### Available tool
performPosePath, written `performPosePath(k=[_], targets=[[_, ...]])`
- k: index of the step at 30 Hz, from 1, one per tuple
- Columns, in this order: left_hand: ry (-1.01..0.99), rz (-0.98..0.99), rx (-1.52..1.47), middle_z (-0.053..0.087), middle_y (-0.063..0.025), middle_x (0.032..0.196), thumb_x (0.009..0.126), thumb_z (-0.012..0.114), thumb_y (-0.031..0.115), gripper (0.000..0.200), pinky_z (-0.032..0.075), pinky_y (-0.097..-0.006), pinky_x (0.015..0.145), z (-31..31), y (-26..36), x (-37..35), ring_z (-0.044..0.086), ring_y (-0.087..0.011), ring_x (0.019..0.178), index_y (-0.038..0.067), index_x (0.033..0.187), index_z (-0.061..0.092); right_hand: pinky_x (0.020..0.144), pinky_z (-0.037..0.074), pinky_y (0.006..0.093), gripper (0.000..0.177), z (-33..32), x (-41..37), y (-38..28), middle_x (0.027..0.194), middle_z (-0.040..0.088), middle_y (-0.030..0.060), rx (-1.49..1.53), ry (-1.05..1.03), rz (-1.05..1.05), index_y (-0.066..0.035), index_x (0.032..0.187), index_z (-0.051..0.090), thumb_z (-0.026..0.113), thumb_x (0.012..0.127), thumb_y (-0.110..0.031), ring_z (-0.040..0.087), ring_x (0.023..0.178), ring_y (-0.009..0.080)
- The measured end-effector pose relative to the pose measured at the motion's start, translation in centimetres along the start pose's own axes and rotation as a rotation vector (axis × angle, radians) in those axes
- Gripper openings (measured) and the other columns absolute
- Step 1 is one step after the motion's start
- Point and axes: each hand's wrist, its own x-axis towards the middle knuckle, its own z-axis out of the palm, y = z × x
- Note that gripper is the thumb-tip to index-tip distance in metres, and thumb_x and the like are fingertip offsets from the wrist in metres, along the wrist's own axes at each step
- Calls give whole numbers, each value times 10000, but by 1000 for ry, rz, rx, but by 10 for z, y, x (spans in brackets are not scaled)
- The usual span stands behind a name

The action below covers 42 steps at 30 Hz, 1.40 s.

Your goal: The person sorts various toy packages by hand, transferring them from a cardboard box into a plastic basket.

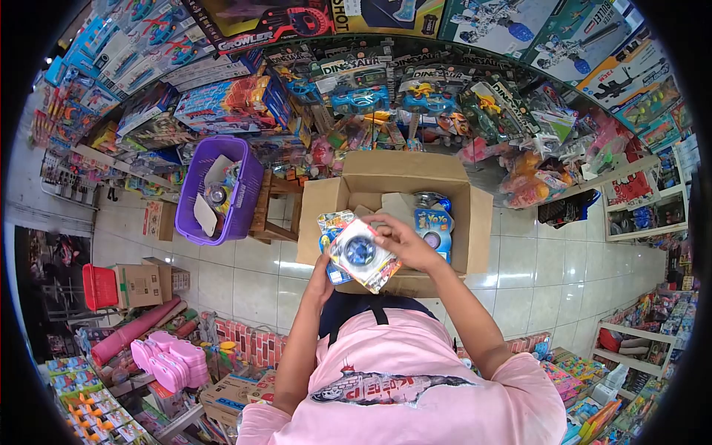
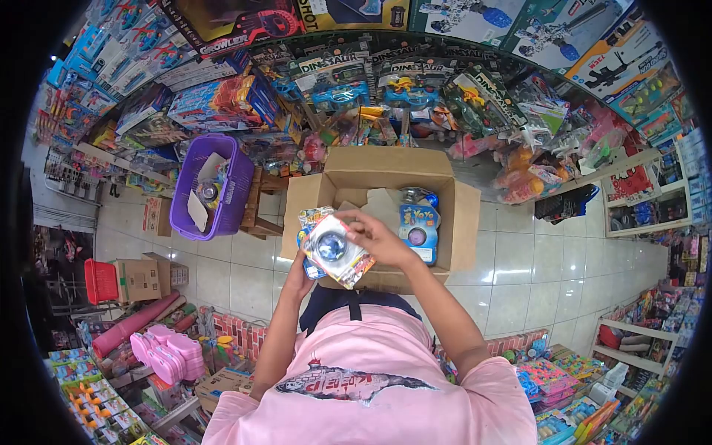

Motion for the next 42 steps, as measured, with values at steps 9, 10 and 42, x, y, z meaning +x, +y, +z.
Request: performPosePath(k=[9, 10, 42], targets=[[-58, -89, -74, 540, -95, 1376, 958, 394, 635, 734, 442, -391, 1055, -6, -7, 2, 527, -216, 1258, 79, 1437, 411, 633, 445, 259, 367, 22, -5, 12, 766, 591, -11, -276, -30, -31, -61, 1316, 503, 585, 961, -105, 515, 702, 50], [-91, -83, -58, 541, -101, 1374, 946, 409, 646, 750, 446, -391, 1052, -5, -6, 0, 531, -219, 1254, 78, 1435, 412, 622, 432, 258, 322, 26, -5, 14, 730, 591, -12, -276, 13, -3, -52, 1271, 540, 589, 957, -105, 510, 684, 48], [244, -5, -155, 668, -78, 1145, 956, 594, 282, 354, 550, -364, 901, -34, -3, -31, 659, -193, 1015, 53, 1226, 593, 820, 539, 398, 456, -114, -3, 105, 1008, 679, 189, -929, 686, 656, 46, 1101, 616, 626, 699, -169, 678, 901, 309]])
